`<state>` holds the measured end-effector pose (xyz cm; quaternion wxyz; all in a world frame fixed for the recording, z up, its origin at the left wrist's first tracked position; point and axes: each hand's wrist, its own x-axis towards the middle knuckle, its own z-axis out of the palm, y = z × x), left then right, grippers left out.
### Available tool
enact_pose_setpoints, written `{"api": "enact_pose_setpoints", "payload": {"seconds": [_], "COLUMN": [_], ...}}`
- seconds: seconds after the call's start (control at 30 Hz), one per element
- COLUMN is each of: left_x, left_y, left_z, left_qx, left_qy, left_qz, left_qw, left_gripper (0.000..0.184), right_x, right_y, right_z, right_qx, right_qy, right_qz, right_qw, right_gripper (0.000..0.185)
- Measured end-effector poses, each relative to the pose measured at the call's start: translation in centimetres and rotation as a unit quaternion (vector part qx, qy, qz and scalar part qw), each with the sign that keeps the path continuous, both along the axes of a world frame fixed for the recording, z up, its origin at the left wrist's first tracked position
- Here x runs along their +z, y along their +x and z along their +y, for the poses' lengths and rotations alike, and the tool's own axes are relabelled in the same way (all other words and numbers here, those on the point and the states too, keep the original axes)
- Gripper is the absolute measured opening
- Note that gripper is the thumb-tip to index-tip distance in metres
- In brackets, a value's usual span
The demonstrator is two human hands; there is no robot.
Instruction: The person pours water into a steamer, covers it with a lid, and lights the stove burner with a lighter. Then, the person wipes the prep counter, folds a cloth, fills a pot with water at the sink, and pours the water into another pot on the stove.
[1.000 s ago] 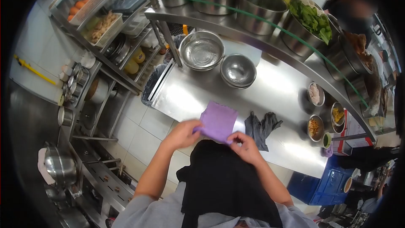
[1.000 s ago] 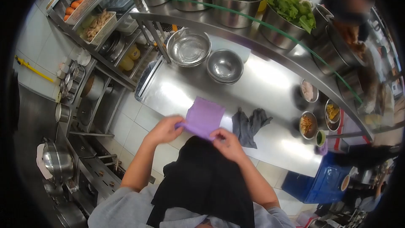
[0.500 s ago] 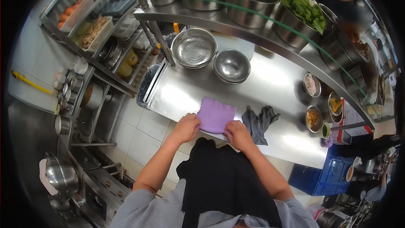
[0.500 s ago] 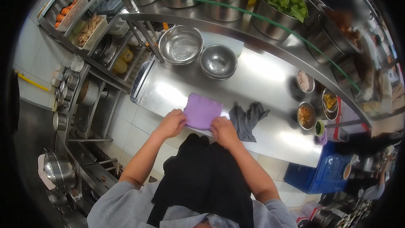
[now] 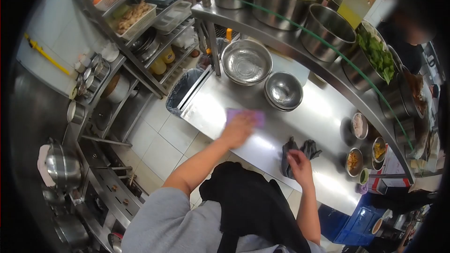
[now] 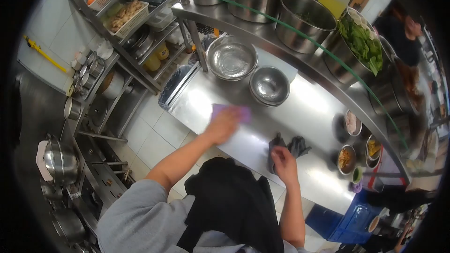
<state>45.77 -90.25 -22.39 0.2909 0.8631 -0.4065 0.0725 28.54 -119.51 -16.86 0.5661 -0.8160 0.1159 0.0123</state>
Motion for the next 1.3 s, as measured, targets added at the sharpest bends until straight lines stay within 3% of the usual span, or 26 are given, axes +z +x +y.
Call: {"api": "enact_pose_setpoints", "payload": {"seconds": [0.07, 0.1, 0.13, 0.17, 0.23, 0.37, 0.47, 0.57, 0.67, 0.8, 0.83, 0.9, 1.0, 1.1, 1.13, 1.2, 1.3], "left_x": [-4.2, -3.5, -2.4, -7.4, -5.5, -5.6, -1.6, 0.0, -3.5, -4.8, -5.0, -4.9, -3.2, -1.3, -0.8, -0.3, -1.1], "left_y": [5.4, 8.7, 10.5, 14.4, 15.1, 8.6, 2.9, 2.9, 5.9, 10.7, 10.5, 8.9, 3.5, -3.6, -5.5, -8.4, -7.9], "left_z": [3.7, 5.4, 7.4, 10.2, 9.4, 3.1, -3.8, -6.3, -6.1, -8.5, -9.2, -9.9, -10.2, -10.8, -11.0, -10.9, -8.0], "left_qx": [0.187, 0.268, 0.31, 0.372, 0.445, 0.407, 0.276, 0.15, 0.112, 0.158, 0.168, 0.197, 0.168, 0.114, 0.094, 0.052, 0.091], "left_qy": [0.086, 0.144, 0.141, 0.124, 0.099, 0.153, 0.224, 0.15, 0.143, 0.136, 0.13, 0.119, 0.13, 0.114, 0.117, 0.128, 0.166], "left_qz": [-0.071, 0.03, 0.023, 0.051, 0.104, 0.009, 0.029, 0.118, -0.051, -0.011, -0.016, -0.025, -0.015, -0.002, 0.008, 0.026, 0.034], "left_qw": [0.976, 0.952, 0.94, 0.918, 0.884, 0.9, 0.934, 0.97, 0.982, 0.978, 0.977, 0.973, 0.977, 0.987, 0.989, 0.99, 0.981], "left_gripper": [0.043, 0.042, 0.046, 0.053, 0.06, 0.065, 0.064, 0.06, 0.058, 0.059, 0.06, 0.061, 0.066, 0.07, 0.069, 0.069, 0.069], "right_x": [-0.3, -0.7, -0.8, -0.6, 0.0, 0.0, 0.4, 1.7, 2.3, 0.9, 1.9, 1.4, -1.7, -5.3, -6.3, -7.0, -6.6], "right_y": [-3.2, -4.9, -5.9, -6.6, -8.9, -10.3, -9.4, -7.9, -7.1, -7.0, -6.6, -6.0, -4.7, -3.0, -2.4, -1.1, 0.3], "right_z": [-1.0, -2.0, -2.7, -3.2, -4.1, -5.6, -5.6, -5.2, -5.1, -4.6, -4.2, -3.9, -3.2, -1.2, -0.2, 1.3, 1.9], "right_qx": [-0.052, -0.071, -0.092, -0.11, -0.154, -0.207, -0.208, -0.184, -0.182, -0.152, -0.155, -0.13, -0.158, -0.152, -0.128, -0.095, -0.035], "right_qy": [0.035, 0.033, 0.03, 0.031, 0.036, 0.036, 0.046, 0.051, 0.046, 0.042, 0.015, -0.121, -0.292, -0.312, -0.373, -0.383, -0.355], "right_qz": [0.039, 0.058, 0.074, 0.077, 0.086, 0.07, 0.073, 0.057, 0.067, 0.055, 0.101, 0.011, -0.039, -0.023, -0.01, -0.068, -0.12], "right_qw": [0.997, 0.995, 0.993, 0.99, 0.984, 0.975, 0.974, 0.98, 0.98, 0.986, 0.983, 0.984, 0.943, 0.938, 0.919, 0.916, 0.926], "right_gripper": [0.027, 0.027, 0.027, 0.027, 0.027, 0.025, 0.025, 0.024, 0.024, 0.024, 0.026, 0.032, 0.049, 0.075, 0.073, 0.067, 0.057]}}
